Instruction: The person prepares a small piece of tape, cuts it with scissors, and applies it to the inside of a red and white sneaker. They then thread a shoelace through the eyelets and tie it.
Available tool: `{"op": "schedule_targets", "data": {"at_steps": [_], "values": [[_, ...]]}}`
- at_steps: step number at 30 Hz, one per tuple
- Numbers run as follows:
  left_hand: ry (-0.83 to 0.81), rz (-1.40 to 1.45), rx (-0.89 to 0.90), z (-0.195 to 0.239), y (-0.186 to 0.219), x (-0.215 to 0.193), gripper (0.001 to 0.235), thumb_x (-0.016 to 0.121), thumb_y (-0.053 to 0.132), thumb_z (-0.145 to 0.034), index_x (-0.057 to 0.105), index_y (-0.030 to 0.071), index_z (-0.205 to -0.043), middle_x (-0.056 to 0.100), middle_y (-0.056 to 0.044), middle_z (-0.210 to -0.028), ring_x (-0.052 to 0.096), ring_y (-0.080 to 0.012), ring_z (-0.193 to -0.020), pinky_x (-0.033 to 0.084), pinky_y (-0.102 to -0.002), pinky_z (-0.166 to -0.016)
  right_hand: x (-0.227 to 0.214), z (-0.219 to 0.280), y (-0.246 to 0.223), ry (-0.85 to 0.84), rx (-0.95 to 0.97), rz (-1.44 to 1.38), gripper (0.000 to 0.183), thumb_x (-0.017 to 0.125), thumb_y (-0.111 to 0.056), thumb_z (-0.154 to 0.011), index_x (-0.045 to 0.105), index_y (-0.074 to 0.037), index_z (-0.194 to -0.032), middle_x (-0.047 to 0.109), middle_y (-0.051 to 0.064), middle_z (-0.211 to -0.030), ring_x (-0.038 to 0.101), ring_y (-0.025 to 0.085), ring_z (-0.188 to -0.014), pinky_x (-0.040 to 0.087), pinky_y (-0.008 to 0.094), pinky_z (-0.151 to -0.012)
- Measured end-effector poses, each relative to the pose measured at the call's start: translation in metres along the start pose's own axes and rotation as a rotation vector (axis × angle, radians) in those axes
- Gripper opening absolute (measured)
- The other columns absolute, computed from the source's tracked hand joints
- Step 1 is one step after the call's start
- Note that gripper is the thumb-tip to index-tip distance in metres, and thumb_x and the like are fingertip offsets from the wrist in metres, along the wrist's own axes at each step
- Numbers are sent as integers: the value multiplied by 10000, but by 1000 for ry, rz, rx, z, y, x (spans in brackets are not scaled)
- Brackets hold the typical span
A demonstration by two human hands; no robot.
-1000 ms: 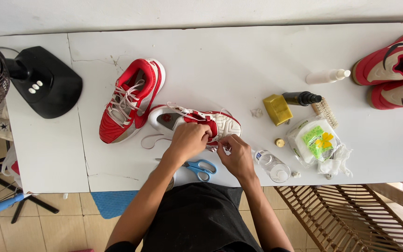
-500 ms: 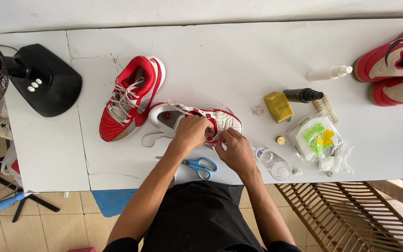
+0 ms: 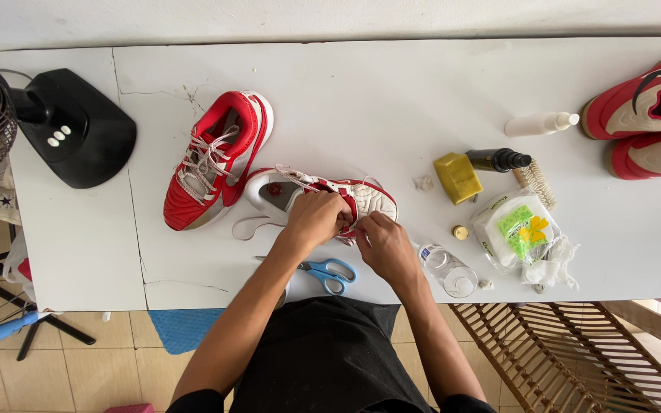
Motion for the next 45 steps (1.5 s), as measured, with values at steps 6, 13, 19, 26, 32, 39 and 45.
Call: {"op": "schedule_targets", "data": {"at_steps": [6,13,19,26,32,39,45], "values": [[41,-60,40,-10,6,2,196,806,106,-872,890,283,-863,832,-107,-849,826,-412,-920,669,-537,-853,0,3,0,74,118,-120,47,782,-46,-979,821,-73,-982,716,87,-832,773,301,-764,636,396,-694],[24,-31,71,5,11,-12,168,795,82,-890,897,203,-948,827,-177,-889,815,-463,-970,659,-585,-889,-11,0,0,95,189,-315,117,841,-25,-931,865,-116,-999,784,66,-840,804,257,-776,649,350,-704],[27,-32,118,4,6,-10,198,796,97,-899,900,261,-940,842,-143,-895,821,-438,-965,665,-557,-891,-18,-1,-5,29,190,-320,166,791,44,-929,874,-98,-958,788,96,-892,785,294,-787,639,406,-737],[21,-62,116,6,11,-11,185,801,136,-899,897,294,-910,838,-146,-894,817,-437,-967,663,-550,-883,-11,1,-4,97,201,-343,183,827,30,-905,873,-141,-952,804,46,-861,805,250,-800,655,369,-752],[20,-79,113,8,10,-12,195,794,160,-895,893,328,-895,838,-137,-892,817,-432,-970,665,-541,-889,-10,7,-5,152,240,-339,200,810,36,-896,856,-153,-942,815,33,-859,815,237,-811,659,353,-746],[50,-84,135,4,9,-9,201,786,154,-897,888,327,-912,826,-155,-886,817,-442,-946,670,-555,-859,-8,7,-9,233,230,-333,199,824,51,-893,875,-133,-948,828,52,-860,821,242,-800,664,327,-740],[79,-187,213,9,20,-11,205,805,82,-902,896,242,-993,833,-156,-906,826,-436,-935,674,-545,-857,-8,8,-8,207,215,-334,178,819,40,-916,865,-106,-1008,835,91,-881,833,295,-836,679,379,-758]]}}
Point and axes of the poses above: each hand's wrist, its own z-axis away from the middle knuckle, its own x-axis out of the palm, y = z × x, the point moved 5 cm from there along -z, towards the middle knuckle
